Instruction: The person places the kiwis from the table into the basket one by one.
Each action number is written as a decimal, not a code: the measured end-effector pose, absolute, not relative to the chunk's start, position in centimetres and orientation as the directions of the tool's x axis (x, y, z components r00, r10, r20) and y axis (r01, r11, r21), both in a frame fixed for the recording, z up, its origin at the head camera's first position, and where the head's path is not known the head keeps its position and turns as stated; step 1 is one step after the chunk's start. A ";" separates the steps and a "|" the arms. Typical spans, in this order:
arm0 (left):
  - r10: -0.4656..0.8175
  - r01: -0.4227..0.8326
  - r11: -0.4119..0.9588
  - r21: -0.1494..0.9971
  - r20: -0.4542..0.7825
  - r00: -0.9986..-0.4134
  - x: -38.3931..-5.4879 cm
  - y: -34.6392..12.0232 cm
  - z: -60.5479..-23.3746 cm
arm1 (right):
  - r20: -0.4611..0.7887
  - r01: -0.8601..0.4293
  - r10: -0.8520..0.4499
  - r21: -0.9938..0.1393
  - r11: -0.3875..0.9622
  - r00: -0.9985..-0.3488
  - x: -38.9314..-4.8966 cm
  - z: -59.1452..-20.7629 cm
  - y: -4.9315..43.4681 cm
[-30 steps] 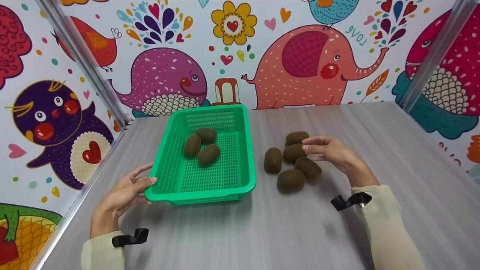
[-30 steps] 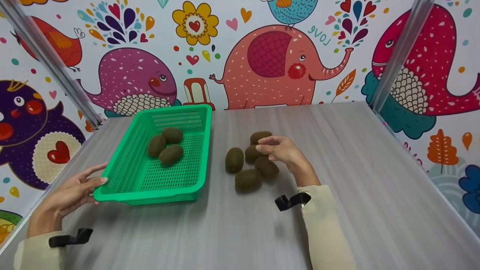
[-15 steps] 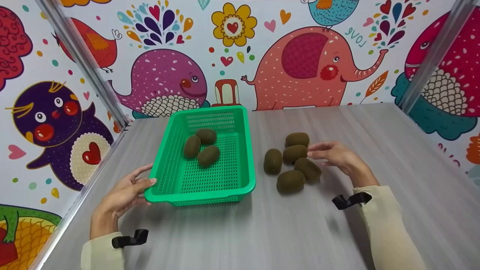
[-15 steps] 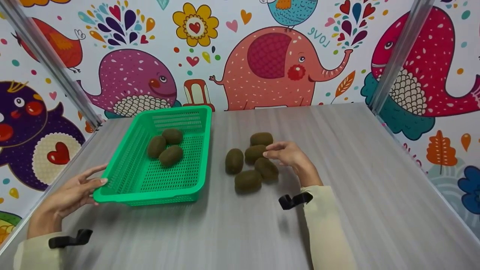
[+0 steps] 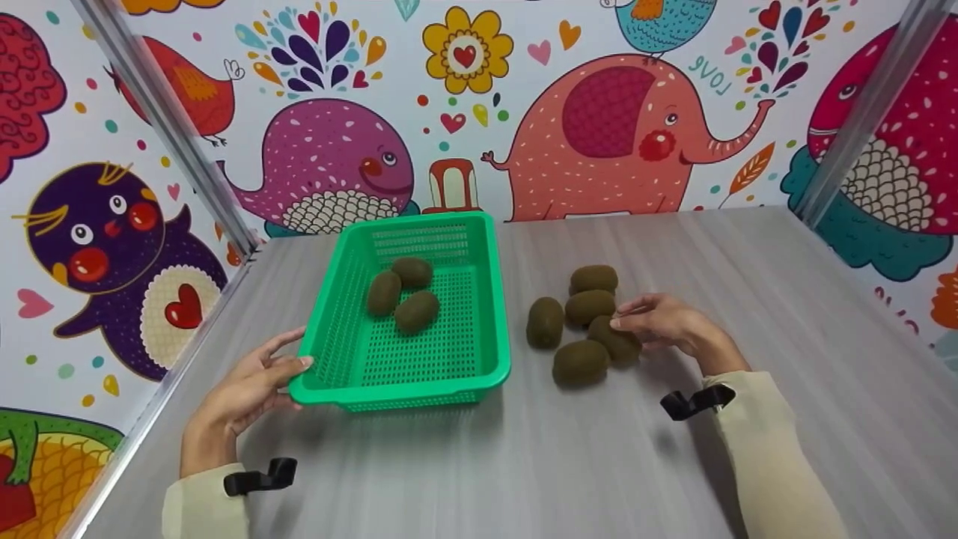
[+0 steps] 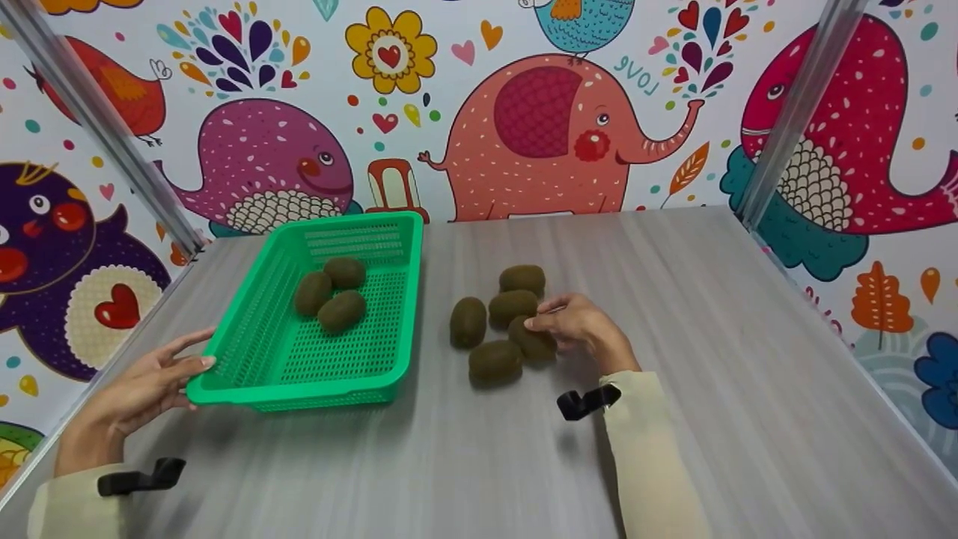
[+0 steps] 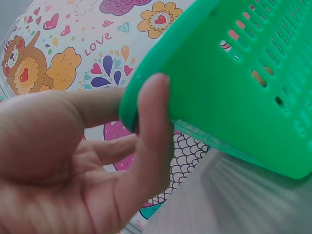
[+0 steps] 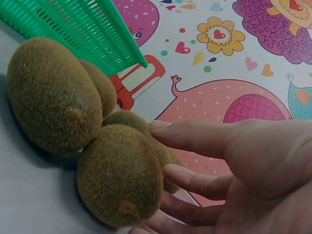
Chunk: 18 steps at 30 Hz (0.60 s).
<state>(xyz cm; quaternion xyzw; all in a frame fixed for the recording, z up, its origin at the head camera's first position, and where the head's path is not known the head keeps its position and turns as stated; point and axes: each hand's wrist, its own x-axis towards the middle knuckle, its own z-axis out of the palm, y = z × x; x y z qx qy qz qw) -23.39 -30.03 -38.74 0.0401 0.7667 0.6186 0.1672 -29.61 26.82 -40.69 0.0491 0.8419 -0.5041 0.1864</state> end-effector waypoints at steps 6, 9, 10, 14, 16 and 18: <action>0.270 -0.141 0.237 0.961 -0.204 -0.941 -23.4 -30.1 -38.7 | -0.379 0.268 -0.125 -0.817 0.511 -0.917 -29.4 -40.3 26.7; 0.272 -0.147 0.232 0.962 -0.209 -0.939 -23.4 -30.1 -38.7 | -0.378 0.256 -0.133 -0.808 0.530 -0.916 -29.3 -40.4 26.5; 0.272 -0.149 0.232 0.961 -0.211 -0.939 -23.4 -30.1 -38.7 | -0.377 0.253 -0.135 -0.805 0.537 -0.916 -29.3 -40.4 26.4; 0.261 -0.153 0.234 0.960 -0.214 -0.942 -23.4 -30.0 -38.7 | -0.367 0.228 -0.147 -0.795 0.562 -0.919 -29.3 -40.7 26.4; 0.255 -0.152 0.238 0.959 -0.213 -0.943 -23.4 -30.0 -38.7 | -0.360 0.215 -0.152 -0.791 0.573 -0.920 -29.3 -40.8 26.4; 0.253 -0.153 0.239 0.959 -0.214 -0.944 -23.4 -30.0 -38.7 | -0.360 0.210 -0.154 -0.786 0.581 -0.920 -29.3 -40.9 26.3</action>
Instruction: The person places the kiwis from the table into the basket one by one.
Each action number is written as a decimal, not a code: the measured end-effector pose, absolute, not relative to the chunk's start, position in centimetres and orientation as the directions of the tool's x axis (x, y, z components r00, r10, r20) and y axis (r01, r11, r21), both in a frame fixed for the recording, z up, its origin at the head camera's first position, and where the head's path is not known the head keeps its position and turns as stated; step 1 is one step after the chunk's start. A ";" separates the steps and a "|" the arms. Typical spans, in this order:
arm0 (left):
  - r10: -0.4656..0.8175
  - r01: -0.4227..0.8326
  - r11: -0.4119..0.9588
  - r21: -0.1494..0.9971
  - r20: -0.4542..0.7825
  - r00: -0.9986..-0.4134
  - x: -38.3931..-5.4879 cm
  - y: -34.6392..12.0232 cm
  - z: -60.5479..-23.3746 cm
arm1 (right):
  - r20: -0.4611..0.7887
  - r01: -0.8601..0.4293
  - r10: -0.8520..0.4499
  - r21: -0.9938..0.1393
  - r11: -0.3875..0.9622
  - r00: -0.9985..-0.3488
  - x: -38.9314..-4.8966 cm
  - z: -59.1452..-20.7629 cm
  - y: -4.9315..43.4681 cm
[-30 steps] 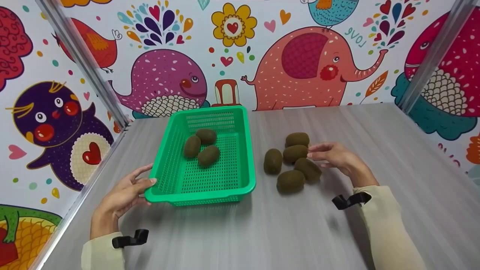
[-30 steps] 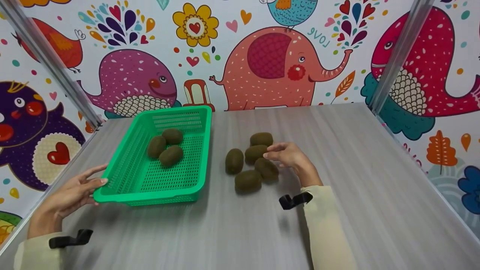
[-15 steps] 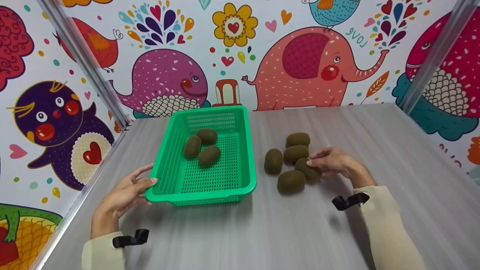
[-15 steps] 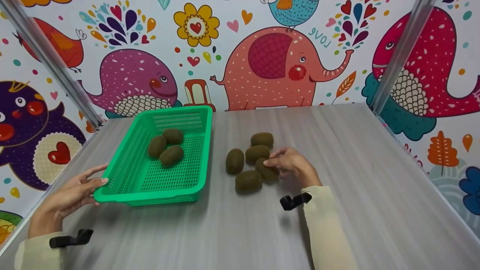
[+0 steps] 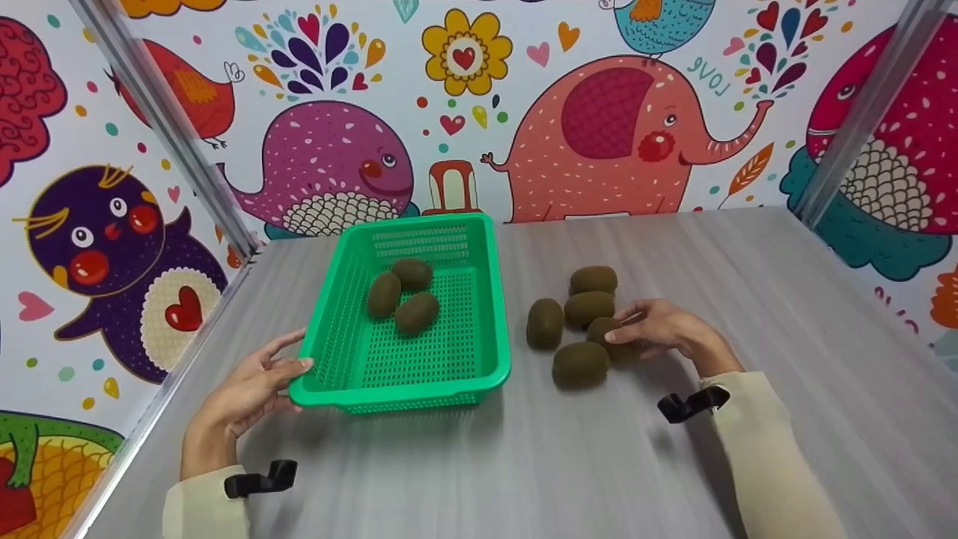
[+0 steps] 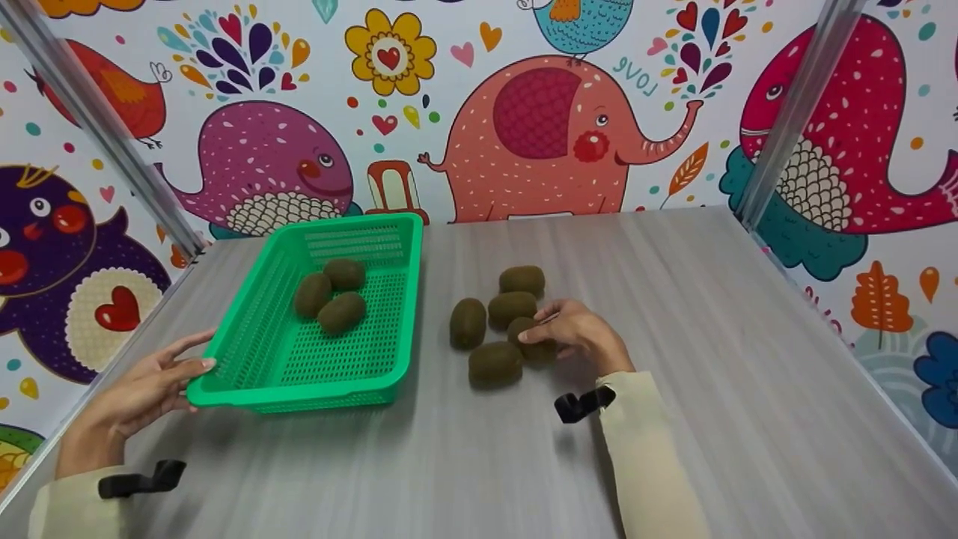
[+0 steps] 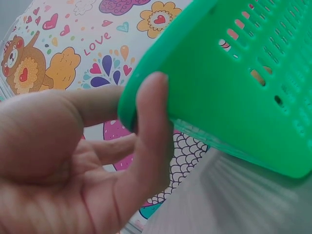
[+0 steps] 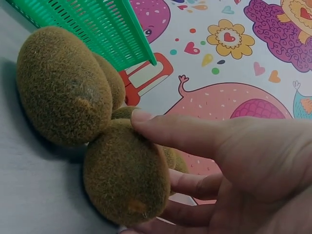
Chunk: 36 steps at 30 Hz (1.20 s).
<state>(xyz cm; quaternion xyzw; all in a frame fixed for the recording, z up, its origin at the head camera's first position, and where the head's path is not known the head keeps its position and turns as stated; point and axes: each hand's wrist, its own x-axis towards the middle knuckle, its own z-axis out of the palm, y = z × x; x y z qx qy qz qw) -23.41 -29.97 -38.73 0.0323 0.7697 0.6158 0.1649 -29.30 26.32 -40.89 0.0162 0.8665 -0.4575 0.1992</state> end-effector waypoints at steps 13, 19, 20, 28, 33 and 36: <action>0.267 -0.156 0.235 0.959 -0.218 -0.939 -23.4 -30.0 -38.9 | -0.362 0.179 -0.193 -0.773 0.608 -0.912 -29.4 -41.0 26.3; 0.263 -0.153 0.244 0.958 -0.217 -0.940 -23.4 -29.9 -38.9 | -0.367 0.198 -0.170 -0.773 0.602 -0.915 -29.3 -40.8 26.4; 0.264 -0.152 0.245 0.958 -0.216 -0.940 -23.4 -29.9 -38.9 | -0.368 0.201 -0.165 -0.771 0.604 -0.915 -29.3 -40.7 26.4; 0.267 -0.147 0.236 0.961 -0.209 -0.941 -23.5 -30.0 -38.8 | -0.349 0.196 -0.172 -0.797 0.571 -0.921 -28.9 -39.5 26.0; 0.264 -0.153 0.236 0.960 -0.215 -0.940 -23.5 -30.1 -38.8 | -0.315 0.179 -0.149 -0.802 0.570 -0.937 -28.7 -38.7 25.6; 0.264 -0.157 0.237 0.959 -0.219 -0.939 -23.4 -30.1 -38.7 | -0.286 0.167 -0.136 -0.819 0.549 -0.949 -28.6 -38.4 25.2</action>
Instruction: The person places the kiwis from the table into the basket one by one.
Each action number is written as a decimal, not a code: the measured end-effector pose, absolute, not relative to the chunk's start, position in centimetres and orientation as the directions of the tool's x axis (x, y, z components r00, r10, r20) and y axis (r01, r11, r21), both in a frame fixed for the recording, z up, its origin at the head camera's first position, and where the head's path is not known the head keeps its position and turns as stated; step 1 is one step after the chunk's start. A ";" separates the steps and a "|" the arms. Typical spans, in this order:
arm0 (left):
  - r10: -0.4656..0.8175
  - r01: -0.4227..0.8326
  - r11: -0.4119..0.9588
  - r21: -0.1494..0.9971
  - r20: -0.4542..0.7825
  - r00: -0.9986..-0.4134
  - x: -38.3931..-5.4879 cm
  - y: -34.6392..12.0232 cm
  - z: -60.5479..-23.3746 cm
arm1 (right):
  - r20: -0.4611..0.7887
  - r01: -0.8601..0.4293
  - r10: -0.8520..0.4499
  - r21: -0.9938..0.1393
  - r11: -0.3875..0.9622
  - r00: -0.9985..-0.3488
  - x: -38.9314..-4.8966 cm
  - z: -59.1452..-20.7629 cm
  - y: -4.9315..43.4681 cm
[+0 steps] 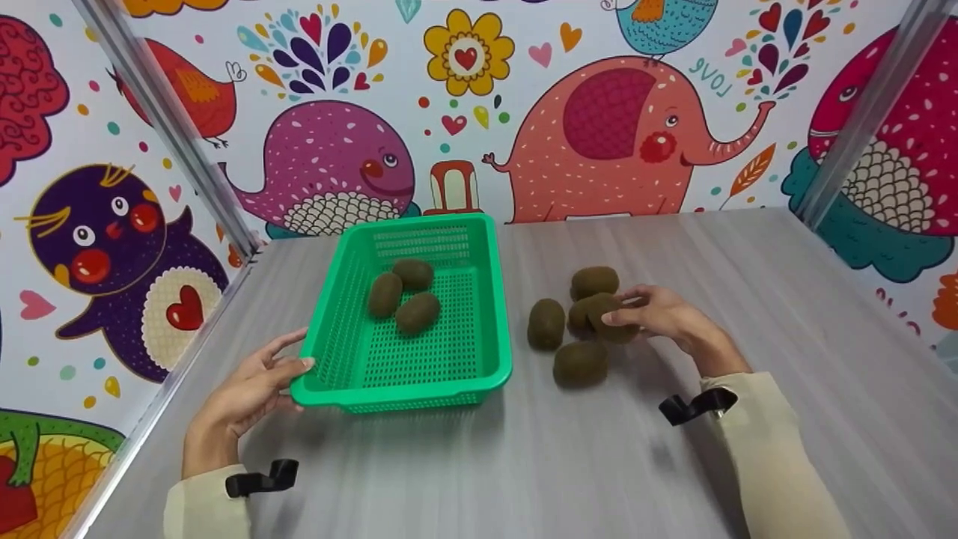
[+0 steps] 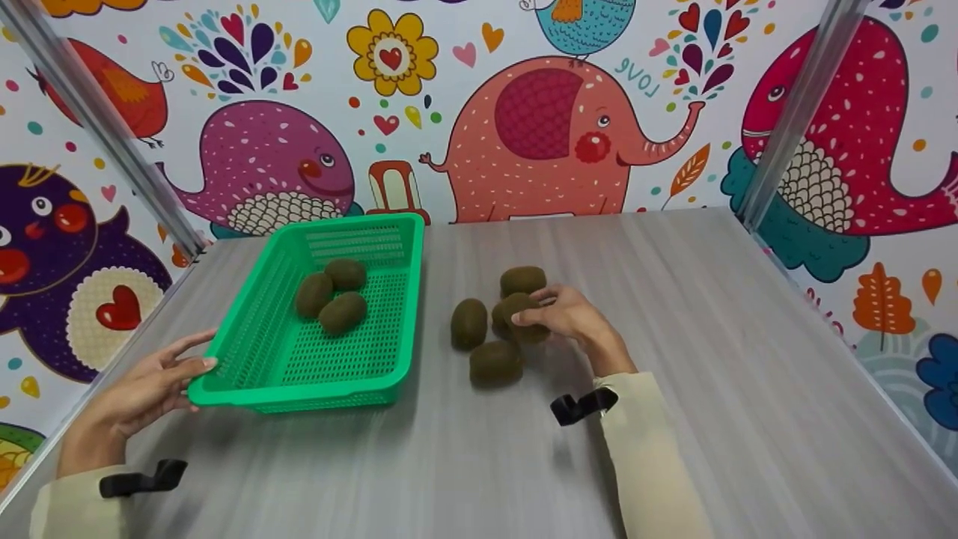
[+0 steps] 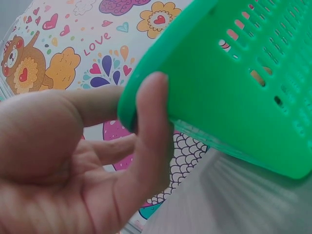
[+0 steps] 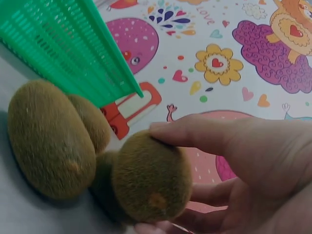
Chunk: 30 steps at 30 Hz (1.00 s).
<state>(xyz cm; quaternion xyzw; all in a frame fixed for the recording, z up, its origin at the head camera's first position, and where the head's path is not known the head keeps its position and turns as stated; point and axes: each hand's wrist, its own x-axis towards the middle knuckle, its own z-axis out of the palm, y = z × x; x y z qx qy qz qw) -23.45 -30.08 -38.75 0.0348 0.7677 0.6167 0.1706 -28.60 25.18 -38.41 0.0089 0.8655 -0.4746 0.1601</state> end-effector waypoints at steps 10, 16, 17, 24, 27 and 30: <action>0.261 -0.152 0.239 0.959 -0.214 -0.941 -23.4 -30.0 -38.6 | -0.255 0.182 -0.122 -0.887 0.424 -0.959 -28.4 -37.5 24.1; 0.261 -0.157 0.230 0.960 -0.216 -0.941 -23.4 -29.9 -38.7 | -0.259 0.215 -0.139 -0.938 0.272 -0.956 -28.3 -37.4 23.7; 0.262 -0.155 0.231 0.961 -0.215 -0.941 -23.4 -29.9 -38.7 | -0.256 0.215 -0.149 -0.946 0.243 -0.955 -28.3 -37.4 23.6; 0.258 -0.146 0.243 0.959 -0.209 -0.943 -23.4 -29.9 -38.6 | -0.229 0.199 -0.178 -0.964 0.174 -0.957 -28.2 -37.0 22.7; 0.257 -0.150 0.243 0.959 -0.212 -0.943 -23.3 -29.9 -38.6 | -0.223 0.195 -0.180 -0.968 0.158 -0.958 -28.2 -36.8 22.2; 0.250 -0.150 0.244 0.958 -0.212 -0.945 -23.3 -29.8 -38.6 | -0.207 0.183 -0.183 -0.973 0.138 -0.961 -28.2 -36.6 21.7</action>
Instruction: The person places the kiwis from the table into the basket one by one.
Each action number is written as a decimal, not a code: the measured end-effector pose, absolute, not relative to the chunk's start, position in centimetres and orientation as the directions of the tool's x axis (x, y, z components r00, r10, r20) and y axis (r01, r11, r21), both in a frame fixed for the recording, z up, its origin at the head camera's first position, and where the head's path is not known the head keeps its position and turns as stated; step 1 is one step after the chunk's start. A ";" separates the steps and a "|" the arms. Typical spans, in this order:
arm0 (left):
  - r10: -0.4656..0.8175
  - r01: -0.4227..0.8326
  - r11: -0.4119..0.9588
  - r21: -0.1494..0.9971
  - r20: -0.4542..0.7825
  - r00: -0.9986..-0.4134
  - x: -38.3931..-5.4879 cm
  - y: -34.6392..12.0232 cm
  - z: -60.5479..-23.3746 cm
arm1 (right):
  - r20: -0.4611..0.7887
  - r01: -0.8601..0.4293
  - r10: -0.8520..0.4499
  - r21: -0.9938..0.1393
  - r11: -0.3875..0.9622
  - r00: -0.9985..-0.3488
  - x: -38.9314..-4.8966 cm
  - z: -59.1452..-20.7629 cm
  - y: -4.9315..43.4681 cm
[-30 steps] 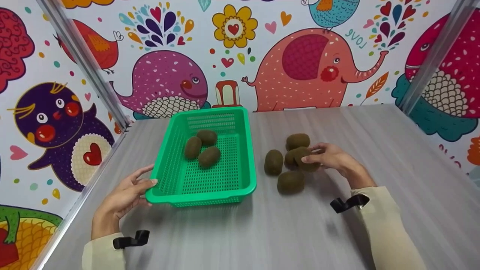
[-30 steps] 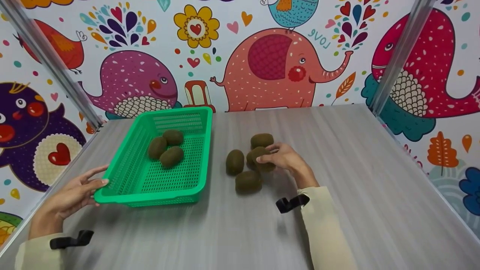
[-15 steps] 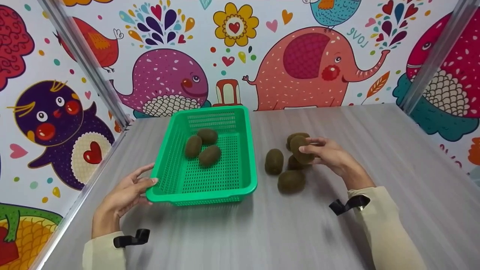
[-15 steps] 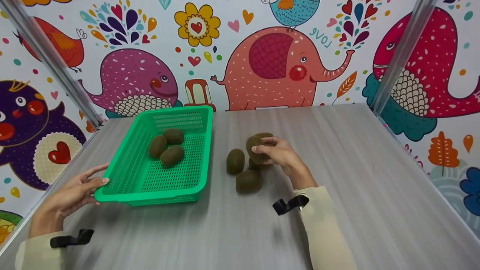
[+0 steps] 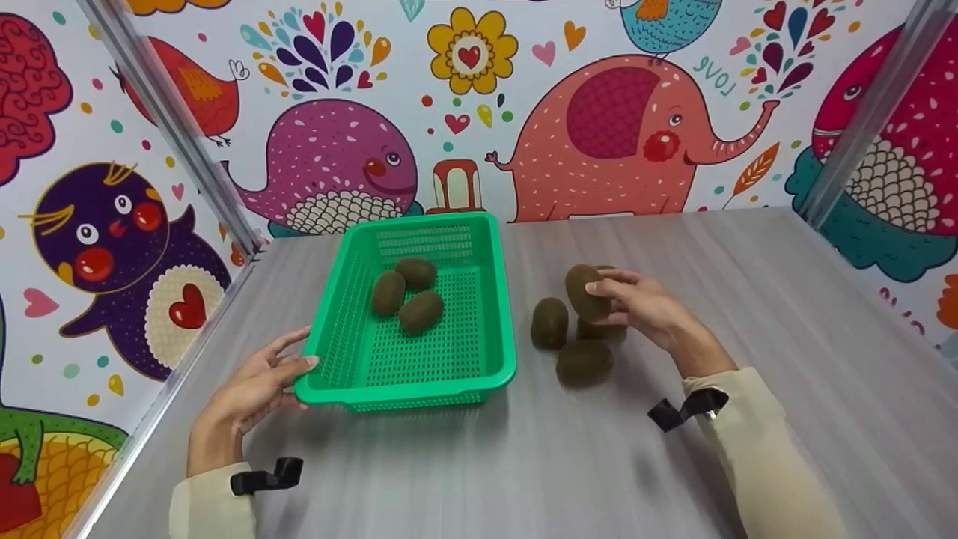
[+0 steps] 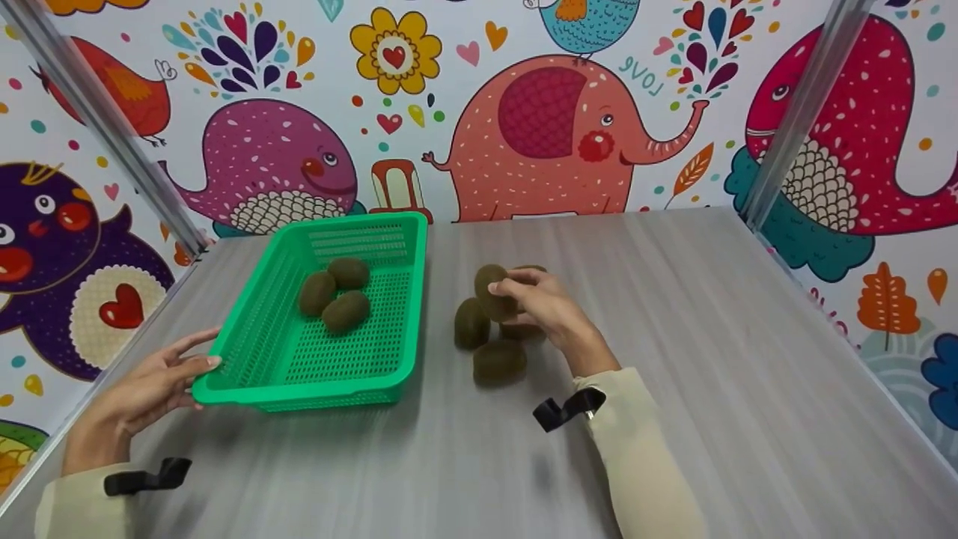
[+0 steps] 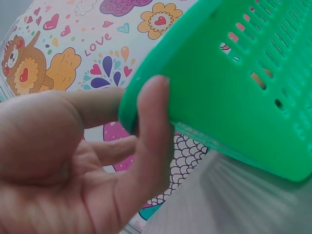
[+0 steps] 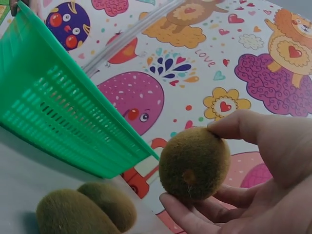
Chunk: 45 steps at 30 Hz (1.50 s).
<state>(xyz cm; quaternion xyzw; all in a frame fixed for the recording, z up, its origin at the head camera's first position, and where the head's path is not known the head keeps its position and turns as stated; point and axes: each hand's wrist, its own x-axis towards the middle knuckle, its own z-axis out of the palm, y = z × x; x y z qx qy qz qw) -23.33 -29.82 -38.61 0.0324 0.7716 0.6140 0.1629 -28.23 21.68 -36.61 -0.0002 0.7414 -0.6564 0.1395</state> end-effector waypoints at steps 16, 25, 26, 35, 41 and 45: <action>0.235 -0.161 0.235 0.959 -0.216 -0.948 -23.3 -29.7 -38.8 | -0.232 0.219 -0.273 -0.973 0.078 -0.934 -29.2 -34.6 18.2; 0.221 -0.156 0.249 0.956 -0.213 -0.952 -23.3 -29.7 -38.8 | -0.242 0.233 -0.302 -0.970 0.065 -0.922 -30.1 -33.7 16.0; 0.221 -0.157 0.249 0.956 -0.213 -0.952 -23.2 -29.7 -38.8 | -0.243 0.233 -0.304 -0.970 0.068 -0.921 -30.1 -33.6 15.8; 0.222 -0.159 0.247 0.956 -0.215 -0.951 -23.3 -29.7 -38.4 | -0.251 0.253 -0.280 -0.967 0.028 -0.927 -31.5 -31.9 13.8; 0.234 -0.159 0.243 0.957 -0.216 -0.948 -23.4 -29.7 -38.6 | -0.251 0.268 -0.284 -0.963 -0.024 -0.926 -32.5 -30.8 12.0; 0.233 -0.158 0.245 0.957 -0.216 -0.948 -23.3 -29.7 -38.7 | -0.247 0.263 -0.276 -0.964 -0.024 -0.929 -32.9 -30.6 10.8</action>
